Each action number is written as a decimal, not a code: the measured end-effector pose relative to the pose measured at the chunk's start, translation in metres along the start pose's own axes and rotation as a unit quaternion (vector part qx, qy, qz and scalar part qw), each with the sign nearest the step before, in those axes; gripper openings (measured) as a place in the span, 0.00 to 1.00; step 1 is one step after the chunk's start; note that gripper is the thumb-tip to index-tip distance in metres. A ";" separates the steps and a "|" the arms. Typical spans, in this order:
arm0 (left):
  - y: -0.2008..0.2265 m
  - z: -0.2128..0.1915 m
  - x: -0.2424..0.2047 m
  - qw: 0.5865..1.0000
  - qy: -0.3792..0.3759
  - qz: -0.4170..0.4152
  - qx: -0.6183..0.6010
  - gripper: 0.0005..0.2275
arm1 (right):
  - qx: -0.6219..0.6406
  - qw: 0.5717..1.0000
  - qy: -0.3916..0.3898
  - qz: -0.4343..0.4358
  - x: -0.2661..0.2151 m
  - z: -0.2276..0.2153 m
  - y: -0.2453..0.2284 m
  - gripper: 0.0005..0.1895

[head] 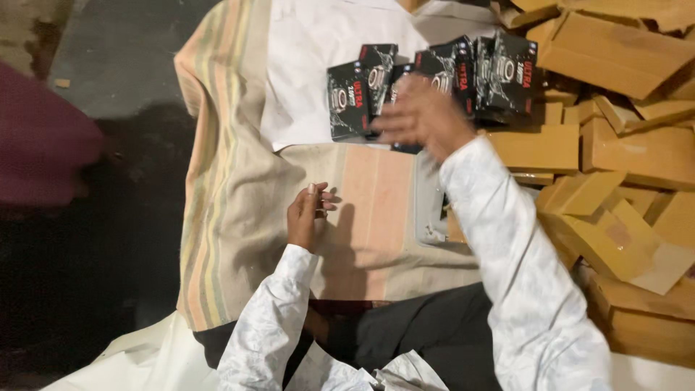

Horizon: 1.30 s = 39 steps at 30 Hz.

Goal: The person places small black product boxes into larger brown cardboard boxes, closes the flaps, and seals them with packing tape using a handheld dispenser. The sealed boxes are set aside, and the process repeats with additional boxes.

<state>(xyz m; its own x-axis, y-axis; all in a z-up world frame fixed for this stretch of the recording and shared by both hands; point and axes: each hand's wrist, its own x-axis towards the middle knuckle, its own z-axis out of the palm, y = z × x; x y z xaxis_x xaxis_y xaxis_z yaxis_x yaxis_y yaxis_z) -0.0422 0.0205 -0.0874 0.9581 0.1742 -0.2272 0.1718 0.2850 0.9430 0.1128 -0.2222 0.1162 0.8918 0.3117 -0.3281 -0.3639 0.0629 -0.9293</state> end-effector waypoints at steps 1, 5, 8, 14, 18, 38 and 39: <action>0.005 0.005 -0.007 1.000 -0.001 0.023 0.018 0.23 | -0.076 0.996 -0.037 -0.002 -0.015 0.015 0.019 0.37; 0.027 0.029 -0.029 0.989 0.002 0.079 0.121 0.19 | -0.023 0.978 -0.208 0.002 -0.083 0.050 0.085 0.33; 0.037 0.044 -0.041 0.989 -0.004 0.049 0.138 0.17 | -0.046 0.975 -0.216 0.031 -0.125 0.058 0.120 0.28; 0.020 0.064 -0.049 0.996 -0.056 0.018 0.063 0.15 | -0.103 0.968 -0.228 0.003 -0.183 0.042 0.159 0.27; 0.000 0.073 -0.042 0.996 -0.076 0.012 0.035 0.15 | -0.090 0.976 -0.199 -0.007 -0.207 0.023 0.161 0.27; -0.004 0.062 -0.039 0.994 -0.086 -0.007 0.065 0.11 | -0.505 0.523 0.669 -0.155 -0.181 -0.229 0.167 0.41; -0.007 0.062 -0.038 0.994 -0.091 -0.006 0.061 0.11 | -0.516 0.558 0.642 -0.099 -0.182 -0.244 0.172 0.35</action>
<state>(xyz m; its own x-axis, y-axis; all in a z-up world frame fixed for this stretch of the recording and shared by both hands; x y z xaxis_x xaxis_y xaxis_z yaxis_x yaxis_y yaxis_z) -0.0657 -0.0464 -0.0706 0.9795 -0.0055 -0.2014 0.1995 0.1667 0.9656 -0.0458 -0.4997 -0.0252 0.5855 -0.5828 0.5635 -0.4653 -0.8108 -0.3552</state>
